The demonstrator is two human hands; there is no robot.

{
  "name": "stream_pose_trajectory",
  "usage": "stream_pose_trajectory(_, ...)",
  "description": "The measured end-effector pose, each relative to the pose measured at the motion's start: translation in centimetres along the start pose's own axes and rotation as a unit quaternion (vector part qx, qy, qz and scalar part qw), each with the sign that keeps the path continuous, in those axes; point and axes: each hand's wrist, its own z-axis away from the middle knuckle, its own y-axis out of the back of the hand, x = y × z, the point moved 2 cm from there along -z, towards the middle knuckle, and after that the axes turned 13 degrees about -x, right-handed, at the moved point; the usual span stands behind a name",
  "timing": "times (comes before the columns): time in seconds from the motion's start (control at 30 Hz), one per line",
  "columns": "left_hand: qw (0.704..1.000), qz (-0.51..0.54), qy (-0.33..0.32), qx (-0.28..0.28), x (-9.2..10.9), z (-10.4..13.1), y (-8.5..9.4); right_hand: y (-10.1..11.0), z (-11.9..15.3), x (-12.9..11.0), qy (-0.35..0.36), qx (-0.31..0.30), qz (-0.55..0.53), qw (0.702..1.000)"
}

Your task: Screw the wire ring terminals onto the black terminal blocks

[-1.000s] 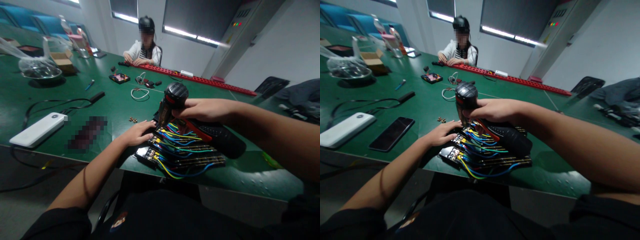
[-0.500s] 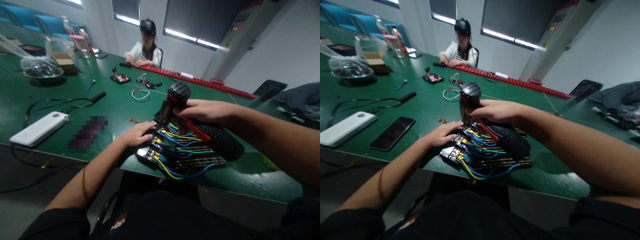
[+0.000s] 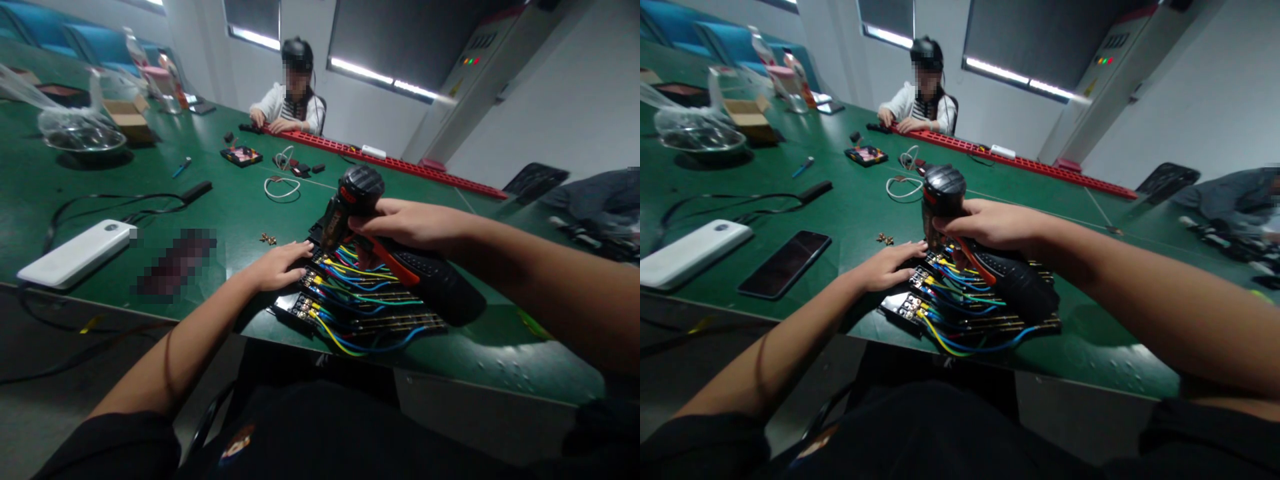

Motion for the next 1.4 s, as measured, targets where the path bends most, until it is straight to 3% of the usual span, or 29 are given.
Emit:
stream_pose_trajectory(0.43,1.000,-0.007,-0.006,0.012,-0.1,-0.1,-0.1,0.2,0.4,0.1,-0.008,0.032,-0.024,0.999)
stream_pose_trajectory(0.67,1.000,-0.018,0.011,0.006,0.6,-0.3,0.0,0.2,0.9,0.3,-0.050,-0.001,-0.082,0.995)
stream_pose_trajectory(0.9,0.997,-0.058,0.052,0.013,1.6,-1.2,0.1,-0.3,1.7,0.3,-0.001,0.041,-0.091,0.995)
stream_pose_trajectory(1.13,0.996,-0.062,0.061,0.009,1.6,-1.4,0.2,-0.2,3.3,-0.3,0.002,0.062,-0.077,0.995)
stream_pose_trajectory(1.4,0.996,-0.060,0.071,0.003,1.4,-1.5,-0.1,0.1,3.4,1.0,0.002,0.079,-0.084,0.993)
